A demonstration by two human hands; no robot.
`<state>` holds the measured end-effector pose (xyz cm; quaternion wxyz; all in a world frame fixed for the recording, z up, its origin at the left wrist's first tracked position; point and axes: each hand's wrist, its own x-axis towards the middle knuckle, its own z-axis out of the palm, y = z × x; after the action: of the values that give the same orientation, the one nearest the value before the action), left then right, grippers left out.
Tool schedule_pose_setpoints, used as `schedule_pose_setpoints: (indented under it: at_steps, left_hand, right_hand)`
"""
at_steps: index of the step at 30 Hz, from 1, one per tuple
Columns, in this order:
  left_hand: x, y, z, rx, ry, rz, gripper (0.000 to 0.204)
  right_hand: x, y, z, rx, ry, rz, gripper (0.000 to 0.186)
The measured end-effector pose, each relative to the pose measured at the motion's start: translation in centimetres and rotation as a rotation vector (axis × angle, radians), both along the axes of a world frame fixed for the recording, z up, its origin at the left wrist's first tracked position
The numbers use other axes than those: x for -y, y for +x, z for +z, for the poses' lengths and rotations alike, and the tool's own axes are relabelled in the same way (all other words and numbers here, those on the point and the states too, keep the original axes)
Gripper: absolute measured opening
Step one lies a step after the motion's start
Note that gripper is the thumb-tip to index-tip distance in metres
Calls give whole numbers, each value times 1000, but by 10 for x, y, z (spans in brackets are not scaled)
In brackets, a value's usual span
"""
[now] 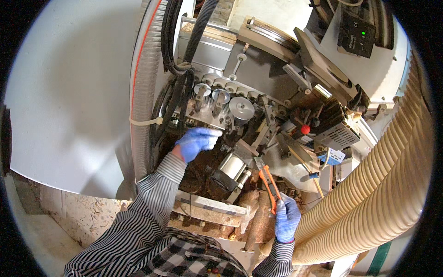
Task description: The person operates a CNC woodworking machine, placing rectangular wooden boards onto the conveyor and adjusting machine components with pliers. The person also handles a coiled yellow cable on a circular table and uses a utility knife to cut it.
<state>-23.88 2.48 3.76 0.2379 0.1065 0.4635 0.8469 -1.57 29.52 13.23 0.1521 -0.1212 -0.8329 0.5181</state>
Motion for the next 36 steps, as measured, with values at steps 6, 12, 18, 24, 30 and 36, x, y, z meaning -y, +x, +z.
schedule_pose_setpoints:
  at_steps: [6,12,18,24,30,36]
  left_hand:
    - [-47,-59,-12,-536,-1260,377,24]
    - [-62,-69,-14,-689,-1508,320,25]
    - [-70,-82,-26,-715,-1681,250,19]
    - [-81,-77,-22,-860,-1732,274,15]
    - [-76,-85,-37,-919,-1603,362,13]
    - [-73,-74,-31,-604,-1406,388,18]
  right_hand:
    - [7,18,-15,15,-30,70,34]
    - [10,29,-15,35,-88,39,36]
    - [4,36,-22,55,-76,39,38]
    - [2,40,-41,63,-80,22,39]
    - [9,40,-42,95,-70,60,39]
    - [11,37,-30,70,-208,-67,34]
